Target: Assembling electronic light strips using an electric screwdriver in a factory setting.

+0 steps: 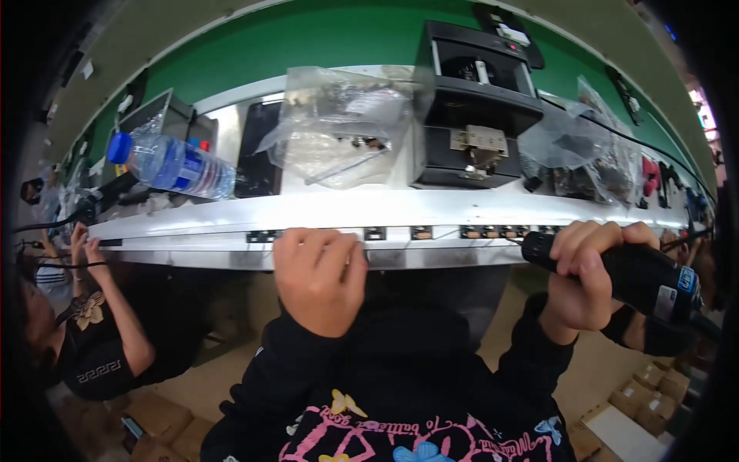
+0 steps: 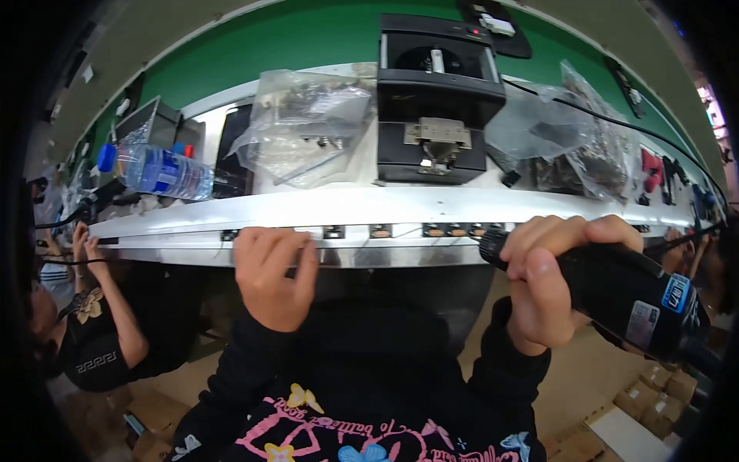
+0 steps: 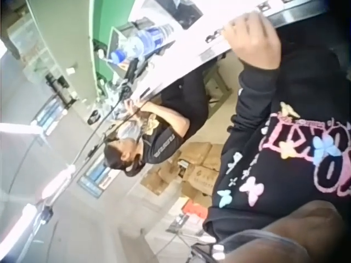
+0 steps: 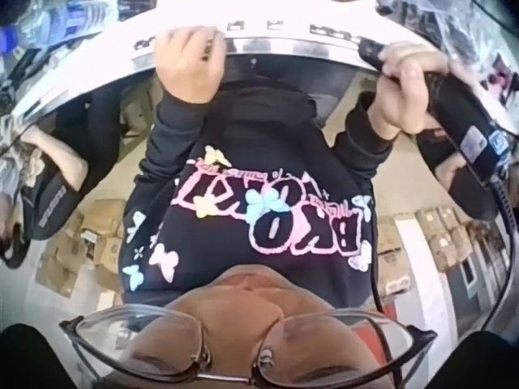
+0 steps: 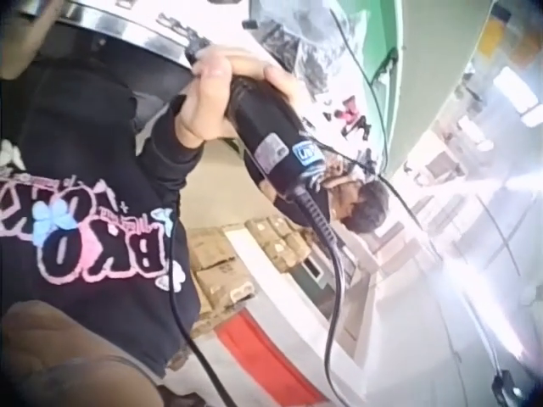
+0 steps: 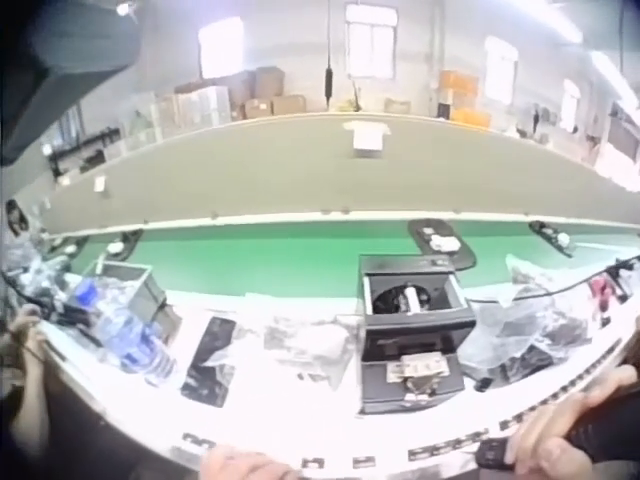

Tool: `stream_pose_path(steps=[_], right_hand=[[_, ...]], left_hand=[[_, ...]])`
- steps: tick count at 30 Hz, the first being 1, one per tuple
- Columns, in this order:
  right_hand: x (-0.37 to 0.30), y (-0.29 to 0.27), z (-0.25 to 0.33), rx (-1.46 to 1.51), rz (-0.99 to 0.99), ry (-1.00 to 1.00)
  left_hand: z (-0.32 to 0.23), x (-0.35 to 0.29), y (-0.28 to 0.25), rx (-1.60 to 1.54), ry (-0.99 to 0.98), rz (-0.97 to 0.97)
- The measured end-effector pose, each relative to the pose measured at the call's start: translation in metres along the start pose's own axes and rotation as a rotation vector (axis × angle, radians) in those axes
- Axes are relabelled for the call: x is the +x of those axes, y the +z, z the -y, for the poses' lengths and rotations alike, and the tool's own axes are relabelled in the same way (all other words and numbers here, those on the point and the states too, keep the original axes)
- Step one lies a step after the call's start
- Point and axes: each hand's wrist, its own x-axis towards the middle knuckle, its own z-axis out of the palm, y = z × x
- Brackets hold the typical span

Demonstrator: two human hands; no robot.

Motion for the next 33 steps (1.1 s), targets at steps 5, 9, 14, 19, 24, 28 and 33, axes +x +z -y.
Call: stream_pose_path(steps=[5,9,14,19,24,28,33], right_hand=[[-0.003,0.004,-0.014,0.031,0.001,0.028],[-0.004,0.006,-0.019,0.044,0.011,0.045],[-0.007,0.013,-0.020,0.061,0.052,0.032],[-0.008,0.014,-0.013,0.057,0.043,0.016],[-0.010,0.002,-0.013,0.023,0.017,0.035],[-0.012,-0.006,-0.013,0.012,-0.004,0.045],[-0.014,-0.006,-0.021,0.034,0.003,0.061]], left_hand=[[0.026,-0.011,-0.025,0.156,-0.157,-0.051],[0.035,0.008,-0.033,0.112,-0.091,-0.022],[0.050,0.072,-0.001,0.124,0.076,0.319],[0.059,0.126,0.056,0.420,0.076,0.628],[0.063,0.129,0.058,0.458,0.098,0.692],[0.058,0.110,0.022,0.246,0.157,0.538],[0.030,0.065,-0.025,-0.279,0.056,0.415]])
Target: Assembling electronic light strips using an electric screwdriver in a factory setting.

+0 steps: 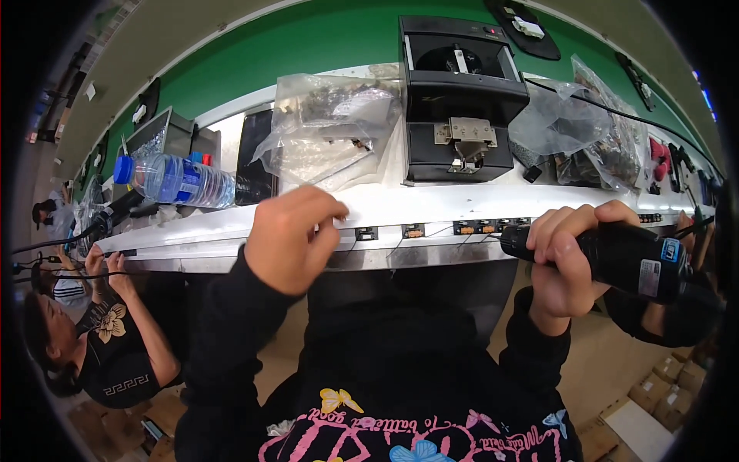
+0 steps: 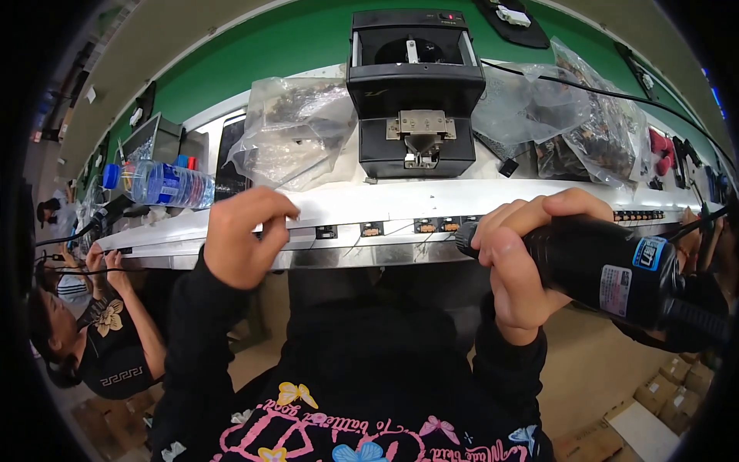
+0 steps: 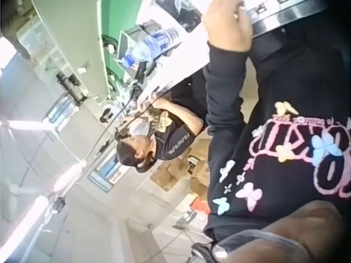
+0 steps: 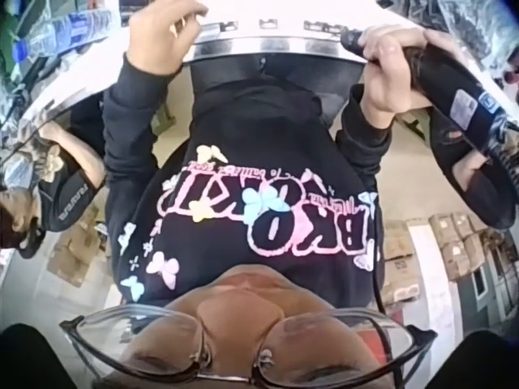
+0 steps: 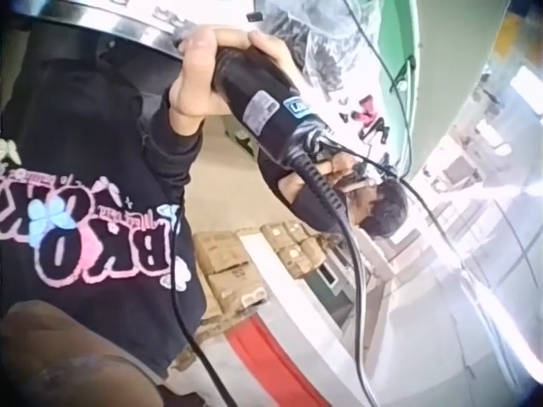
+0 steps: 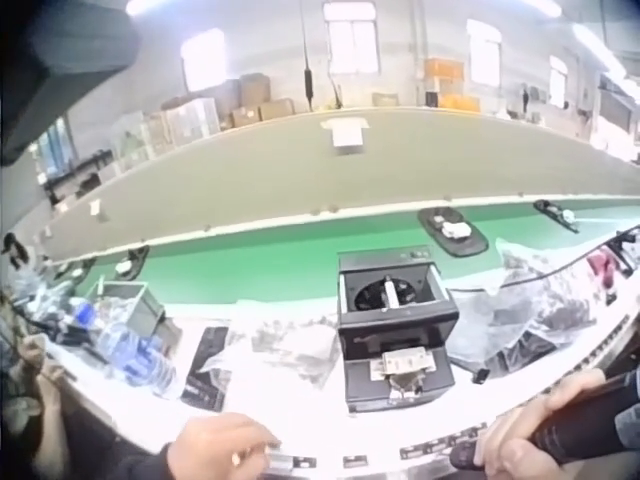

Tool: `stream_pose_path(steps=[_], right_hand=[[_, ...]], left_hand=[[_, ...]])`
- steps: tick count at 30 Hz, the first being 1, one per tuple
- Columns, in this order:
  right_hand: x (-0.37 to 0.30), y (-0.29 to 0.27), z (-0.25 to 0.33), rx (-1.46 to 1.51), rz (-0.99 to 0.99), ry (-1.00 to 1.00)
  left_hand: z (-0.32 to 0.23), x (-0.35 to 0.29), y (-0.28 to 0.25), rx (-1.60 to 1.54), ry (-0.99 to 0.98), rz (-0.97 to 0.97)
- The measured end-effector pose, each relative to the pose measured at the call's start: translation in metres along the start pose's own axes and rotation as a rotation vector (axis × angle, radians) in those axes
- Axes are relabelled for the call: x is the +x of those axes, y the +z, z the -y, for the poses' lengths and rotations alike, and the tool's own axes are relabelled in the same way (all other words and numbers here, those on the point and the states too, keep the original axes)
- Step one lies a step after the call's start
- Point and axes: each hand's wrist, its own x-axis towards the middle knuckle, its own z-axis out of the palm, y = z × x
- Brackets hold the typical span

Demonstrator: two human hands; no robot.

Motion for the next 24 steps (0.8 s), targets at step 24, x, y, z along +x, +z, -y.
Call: stream_pose_path(steps=[24], right_hand=[[-0.004,0.010,-0.010,-0.007,-0.011,0.055]], left_hand=[[-0.004,-0.029,0.049,0.152,0.078,-0.156]])
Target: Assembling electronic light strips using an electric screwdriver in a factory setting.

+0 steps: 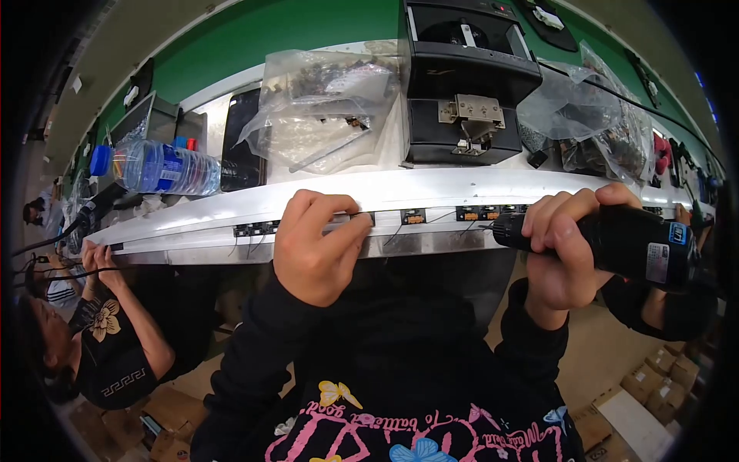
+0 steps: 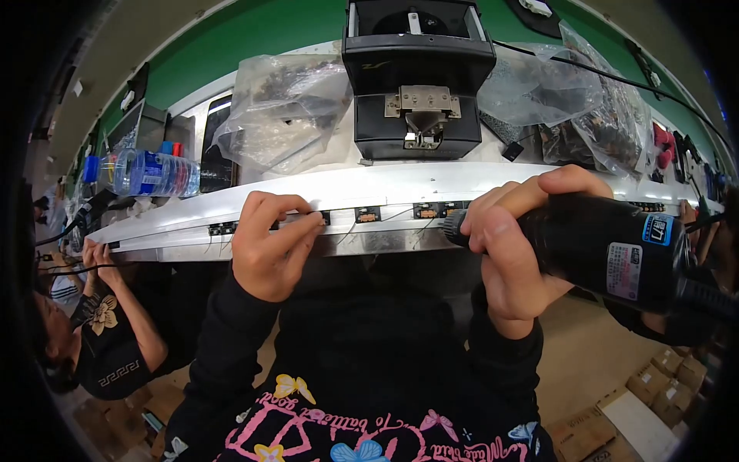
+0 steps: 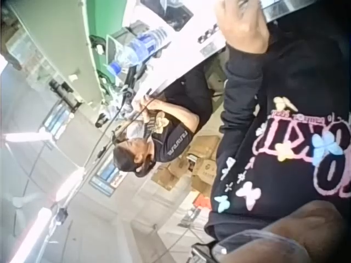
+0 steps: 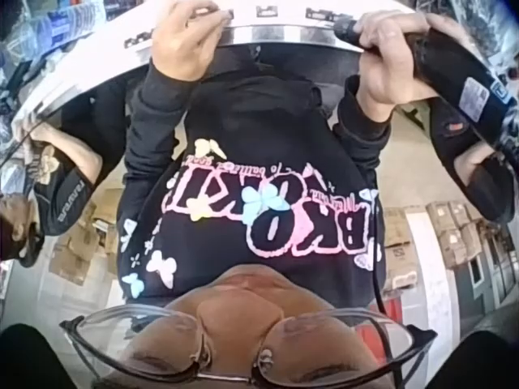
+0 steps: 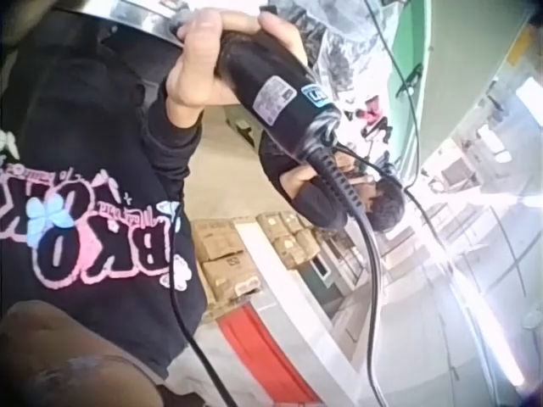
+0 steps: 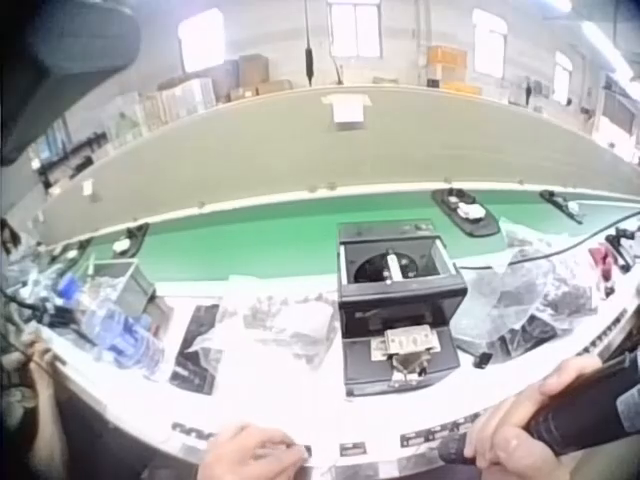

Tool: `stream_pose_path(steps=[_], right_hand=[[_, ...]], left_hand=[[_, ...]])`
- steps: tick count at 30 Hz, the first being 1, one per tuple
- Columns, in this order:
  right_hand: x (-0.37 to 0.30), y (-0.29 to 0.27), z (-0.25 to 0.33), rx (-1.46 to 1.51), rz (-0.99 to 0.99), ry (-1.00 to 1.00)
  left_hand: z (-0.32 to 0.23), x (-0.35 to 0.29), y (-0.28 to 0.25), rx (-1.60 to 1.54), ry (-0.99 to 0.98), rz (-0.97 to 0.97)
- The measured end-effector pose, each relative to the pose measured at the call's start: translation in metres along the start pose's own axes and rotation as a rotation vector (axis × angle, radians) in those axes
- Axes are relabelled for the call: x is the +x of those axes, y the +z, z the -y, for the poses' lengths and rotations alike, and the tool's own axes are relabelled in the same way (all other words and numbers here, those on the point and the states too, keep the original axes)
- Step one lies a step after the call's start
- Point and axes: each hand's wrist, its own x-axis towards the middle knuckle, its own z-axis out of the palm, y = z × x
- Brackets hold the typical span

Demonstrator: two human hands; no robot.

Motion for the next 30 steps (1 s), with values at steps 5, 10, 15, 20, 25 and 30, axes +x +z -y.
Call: stream_pose_path(steps=[5,10,15,20,25,30], right_hand=[[0.000,-0.002,0.001,0.000,0.019,0.005],[0.001,0.000,0.001,0.010,0.016,0.021],[0.013,0.000,0.010,0.046,0.088,-0.032],[0.047,0.002,0.015,0.065,0.295,-0.165],[0.080,0.005,0.022,-0.065,0.429,-0.231],[0.084,0.032,0.011,-0.029,0.198,-0.175]], left_hand=[[0.004,-0.003,0.002,0.016,-0.017,-0.013],[0.009,-0.001,0.005,-0.026,0.027,-0.027],[0.002,-0.006,0.004,0.057,-0.016,-0.028],[-0.008,-0.014,0.011,0.217,-0.057,-0.058],[-0.011,-0.013,0.015,0.183,-0.101,-0.100],[-0.011,-0.014,0.014,0.145,-0.120,-0.099]])
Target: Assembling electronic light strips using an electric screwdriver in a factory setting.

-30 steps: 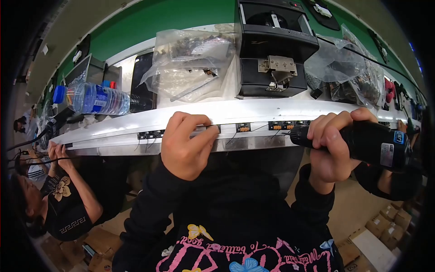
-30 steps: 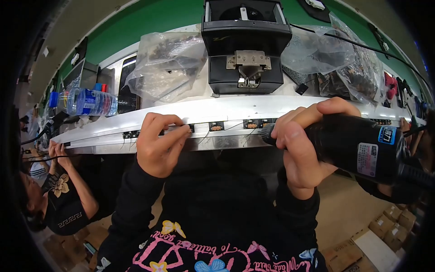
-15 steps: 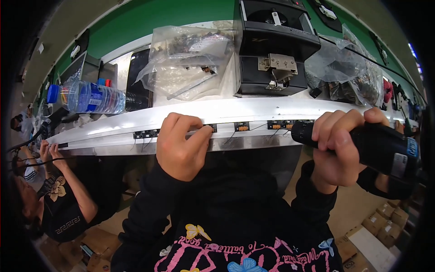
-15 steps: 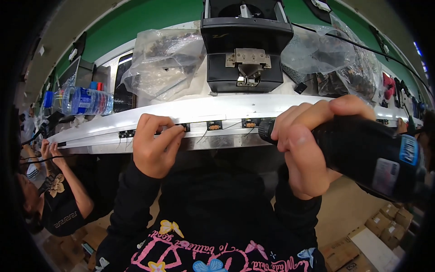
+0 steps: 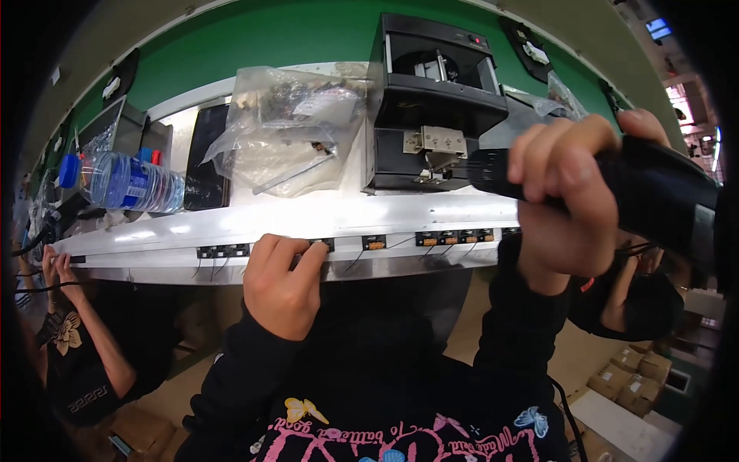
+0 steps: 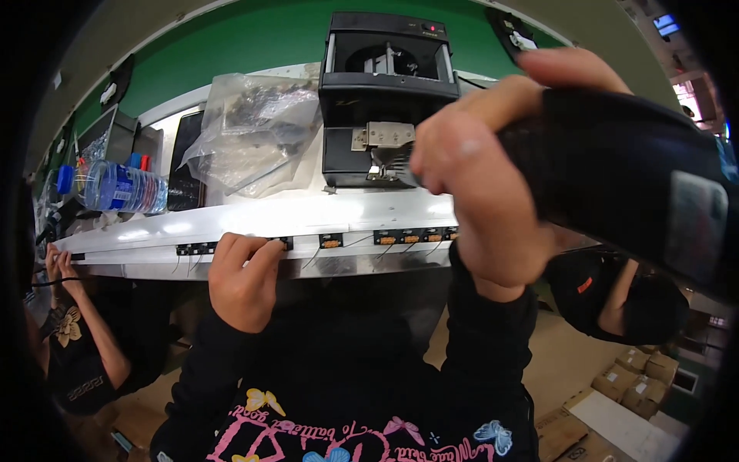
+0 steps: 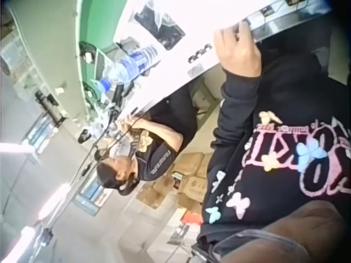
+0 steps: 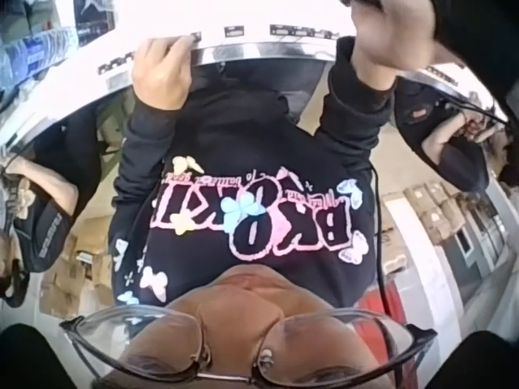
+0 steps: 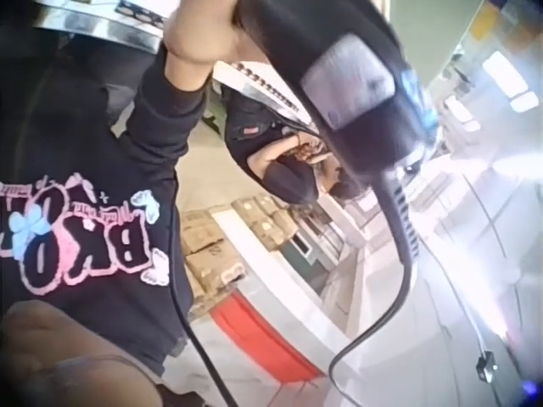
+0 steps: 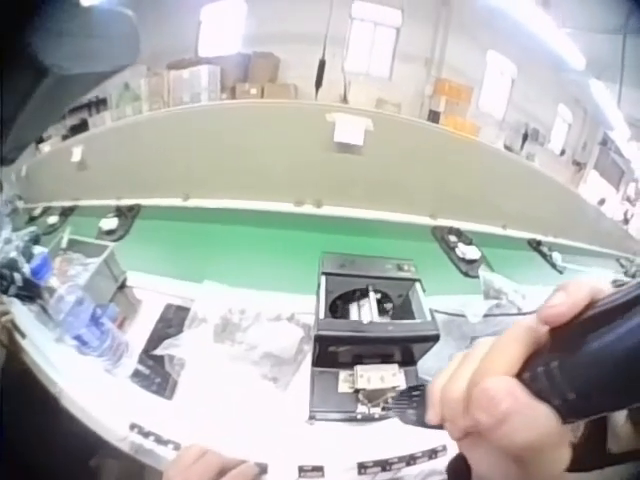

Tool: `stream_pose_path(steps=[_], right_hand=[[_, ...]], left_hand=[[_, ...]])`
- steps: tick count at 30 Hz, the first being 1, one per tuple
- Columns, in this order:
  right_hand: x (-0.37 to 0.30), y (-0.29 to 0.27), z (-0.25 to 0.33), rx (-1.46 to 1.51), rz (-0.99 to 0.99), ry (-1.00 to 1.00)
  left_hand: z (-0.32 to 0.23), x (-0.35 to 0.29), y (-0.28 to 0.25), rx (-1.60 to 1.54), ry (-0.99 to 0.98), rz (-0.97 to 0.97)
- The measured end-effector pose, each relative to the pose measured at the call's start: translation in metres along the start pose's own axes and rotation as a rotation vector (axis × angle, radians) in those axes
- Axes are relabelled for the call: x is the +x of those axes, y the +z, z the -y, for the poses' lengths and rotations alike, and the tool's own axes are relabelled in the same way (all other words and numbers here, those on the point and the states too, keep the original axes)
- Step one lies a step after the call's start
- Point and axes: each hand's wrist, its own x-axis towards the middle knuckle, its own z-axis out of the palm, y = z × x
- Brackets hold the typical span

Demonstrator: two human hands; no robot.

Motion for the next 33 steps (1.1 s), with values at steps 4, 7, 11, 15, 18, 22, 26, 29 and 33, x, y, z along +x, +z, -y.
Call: stream_pose_path(steps=[4,7,11,15,18,22,26,29,33], right_hand=[[0.003,0.003,-0.015,-0.235,0.027,0.024],[0.002,-0.001,-0.040,-0.113,0.081,0.014],[0.033,-0.022,-0.051,0.327,0.525,0.025],[0.029,0.004,-0.039,0.010,0.245,0.284],[0.016,0.022,-0.049,-0.082,-0.082,0.111],[-0.003,0.028,-0.037,-0.286,-0.068,-0.010],[-0.004,0.028,-0.017,-0.175,-0.110,0.048],[0.002,0.020,-0.027,-0.098,-0.115,-0.021],[0.011,-0.006,-0.048,0.240,0.433,0.004]], left_hand=[[0.000,-0.002,0.002,-0.044,-0.013,-0.005],[0.000,0.001,0.002,-0.072,-0.027,-0.004],[-0.001,0.003,0.004,-0.111,-0.038,-0.008],[-0.004,0.005,0.006,-0.074,0.012,-0.016],[-0.007,0.003,0.005,-0.080,-0.019,-0.012],[-0.002,0.001,0.006,-0.121,-0.010,-0.017],[0.000,0.003,0.007,-0.140,-0.013,-0.021],[-0.001,0.003,0.009,-0.127,-0.009,-0.032],[0.001,0.003,0.007,-0.133,-0.021,-0.018]])
